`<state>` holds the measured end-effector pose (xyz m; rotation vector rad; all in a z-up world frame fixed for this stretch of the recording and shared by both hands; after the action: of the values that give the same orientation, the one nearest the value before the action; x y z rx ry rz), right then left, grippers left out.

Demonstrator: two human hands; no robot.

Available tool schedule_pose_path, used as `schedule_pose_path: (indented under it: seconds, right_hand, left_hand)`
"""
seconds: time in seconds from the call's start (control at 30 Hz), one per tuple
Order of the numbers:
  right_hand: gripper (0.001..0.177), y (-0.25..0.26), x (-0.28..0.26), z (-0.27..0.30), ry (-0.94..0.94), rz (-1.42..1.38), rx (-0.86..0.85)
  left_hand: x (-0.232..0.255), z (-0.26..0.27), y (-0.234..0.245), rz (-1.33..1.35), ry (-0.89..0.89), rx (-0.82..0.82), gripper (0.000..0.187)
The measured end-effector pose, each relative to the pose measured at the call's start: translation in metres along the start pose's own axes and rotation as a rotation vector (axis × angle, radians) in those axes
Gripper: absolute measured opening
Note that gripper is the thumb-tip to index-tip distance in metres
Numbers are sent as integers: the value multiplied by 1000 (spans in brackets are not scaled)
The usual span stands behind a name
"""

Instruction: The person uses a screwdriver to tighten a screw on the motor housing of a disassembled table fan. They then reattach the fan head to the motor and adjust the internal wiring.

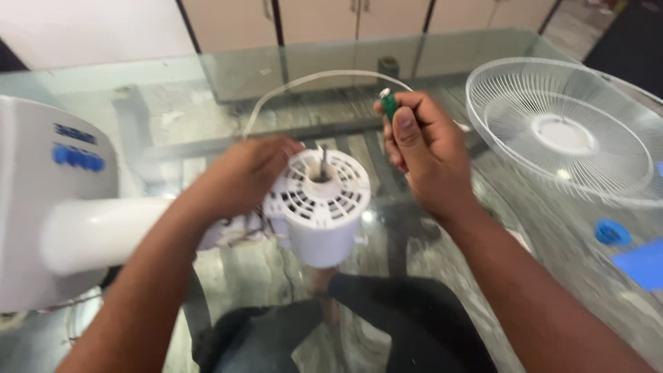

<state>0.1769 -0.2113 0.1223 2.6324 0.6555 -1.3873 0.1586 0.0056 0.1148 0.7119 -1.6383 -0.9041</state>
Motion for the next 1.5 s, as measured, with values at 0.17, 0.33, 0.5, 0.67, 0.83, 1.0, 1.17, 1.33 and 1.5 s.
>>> schedule_pose_path:
  seconds: [0.17, 0.33, 0.5, 0.67, 0.83, 1.0, 1.17, 1.33, 1.5]
  right_hand:
    - [21, -46, -83, -34, 182, 70, -207]
    - [23, -73, -124, -54, 236, 109, -265]
    - [30, -88, -95, -66, 104, 262, -232]
    - [59, -94, -54, -65, -88, 543, -256]
    - [39, -101, -50, -65, -9, 573, -365]
    - [43, -101, -42, -57, -82, 546, -362]
    - [45, -105, -38, -56, -68, 581, -361]
    - [45, -104, -43, -51, -51, 582, -399]
    - [46, -98, -41, -54, -59, 632, -388]
  left_hand:
    - [-16, -4, -7, 181, 19, -69, 37]
    - [-14, -5, -10, 289, -6, -126, 37]
    - [-24, -5, -12, 295, 24, -140, 38]
    - [-26, -7, 12, 386, -4, 101, 35]
    - [-16, 9, 94, 593, -27, 522, 34]
    - [-17, 40, 122, 493, 73, 688, 38]
    - [-30, 24, 82, 277, 177, 460, 39]
    - [-24, 3, 43, 350, -27, 238, 47]
    - [-28, 1, 36, 342, -139, 254, 38]
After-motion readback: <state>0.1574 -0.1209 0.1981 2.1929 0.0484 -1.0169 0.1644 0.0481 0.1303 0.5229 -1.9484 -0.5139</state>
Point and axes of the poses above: each hand's wrist, its own z-axis away from the middle knuckle, its own y-axis out of the back of the hand, x = y × z, the point moved 9 cm from there along -z, towards the middle knuckle, and after that the axes turned 9 degrees about -z, right-handed, at the moved point
